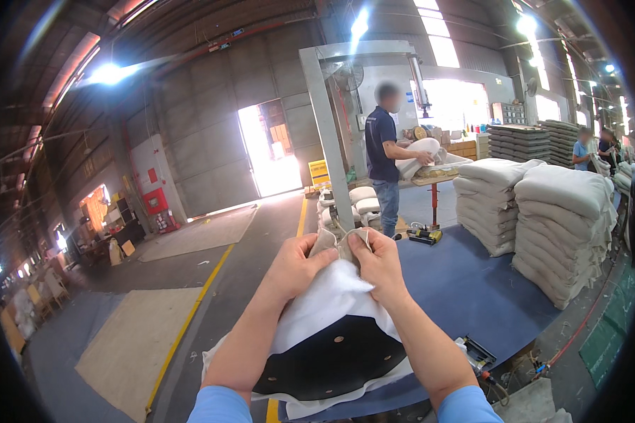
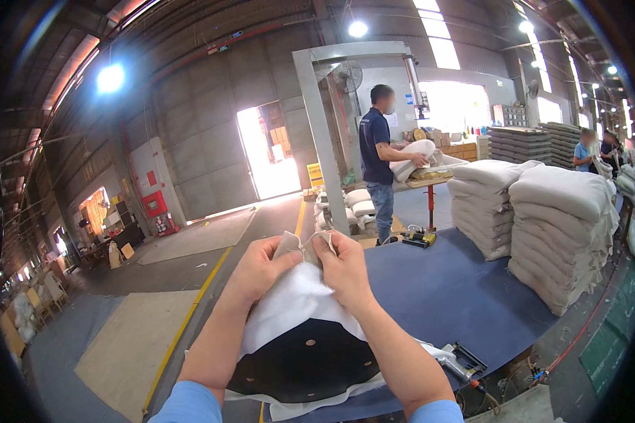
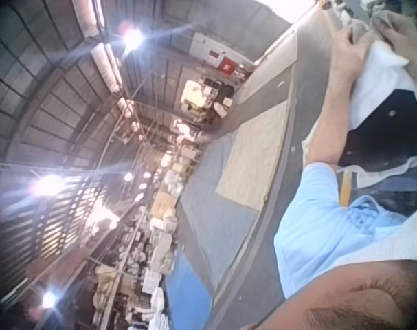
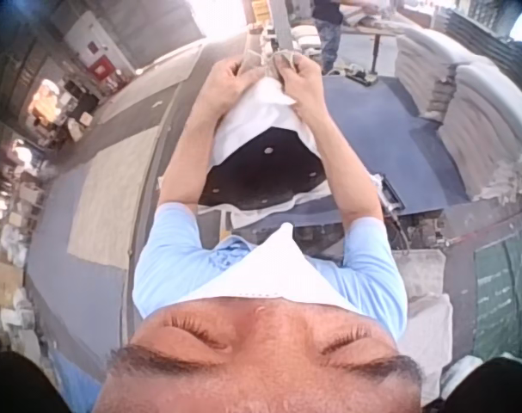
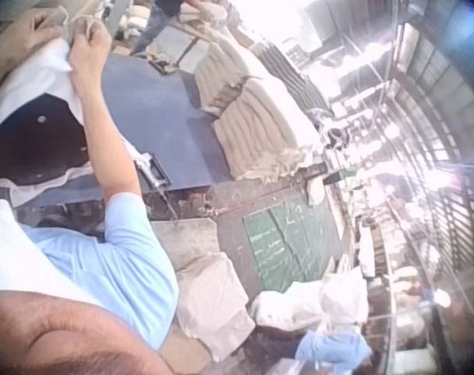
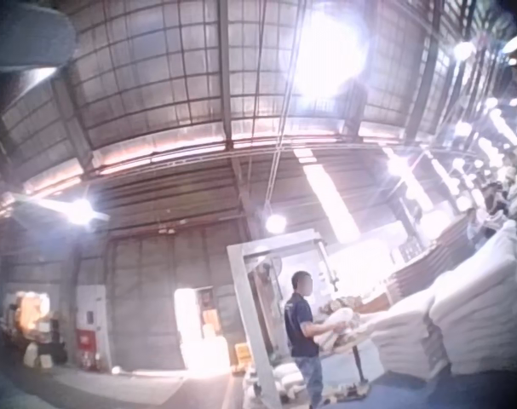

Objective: The person folds a white fabric cover over a black cushion base and secures the edges using a staple gun. The person repeatedly folds the fabric, aligns it, and staples it to the base while working at a blue table in a warehouse.

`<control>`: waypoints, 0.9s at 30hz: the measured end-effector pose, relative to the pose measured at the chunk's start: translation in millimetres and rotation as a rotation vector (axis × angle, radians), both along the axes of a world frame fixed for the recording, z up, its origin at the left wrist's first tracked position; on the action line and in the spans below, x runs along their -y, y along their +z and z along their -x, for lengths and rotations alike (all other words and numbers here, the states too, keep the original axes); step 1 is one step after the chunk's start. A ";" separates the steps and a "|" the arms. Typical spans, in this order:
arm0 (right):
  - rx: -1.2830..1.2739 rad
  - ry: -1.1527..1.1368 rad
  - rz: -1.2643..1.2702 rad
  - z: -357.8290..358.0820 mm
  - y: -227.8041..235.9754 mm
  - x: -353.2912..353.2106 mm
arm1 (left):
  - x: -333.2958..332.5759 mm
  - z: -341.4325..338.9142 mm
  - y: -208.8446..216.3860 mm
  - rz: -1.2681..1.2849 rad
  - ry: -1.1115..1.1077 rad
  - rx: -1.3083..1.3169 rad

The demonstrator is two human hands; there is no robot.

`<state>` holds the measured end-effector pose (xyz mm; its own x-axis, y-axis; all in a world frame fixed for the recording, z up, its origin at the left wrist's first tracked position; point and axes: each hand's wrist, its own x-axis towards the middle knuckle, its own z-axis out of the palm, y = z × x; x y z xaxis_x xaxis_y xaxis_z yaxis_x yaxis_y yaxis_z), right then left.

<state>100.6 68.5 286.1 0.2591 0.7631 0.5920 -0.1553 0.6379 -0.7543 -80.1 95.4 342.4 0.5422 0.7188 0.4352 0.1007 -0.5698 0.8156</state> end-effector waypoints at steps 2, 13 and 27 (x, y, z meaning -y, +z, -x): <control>0.010 0.044 0.037 -8.4 4.8 -1.3 | -8.4 0.9 -0.1 0.116 -0.052 0.034; 0.470 0.199 0.294 -56.1 63.6 9.9 | -13.2 -10.2 -5.4 0.073 -0.059 0.102; 0.530 0.319 0.380 -69.3 75.5 -1.8 | -19.4 -18.3 -8.5 0.023 -0.072 0.079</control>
<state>169.9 70.3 361.6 -0.2583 0.9317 0.2554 0.1576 0.3015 -0.9404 -61.8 114.8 333.9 0.5573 0.6898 0.4623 -0.0051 -0.5539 0.8326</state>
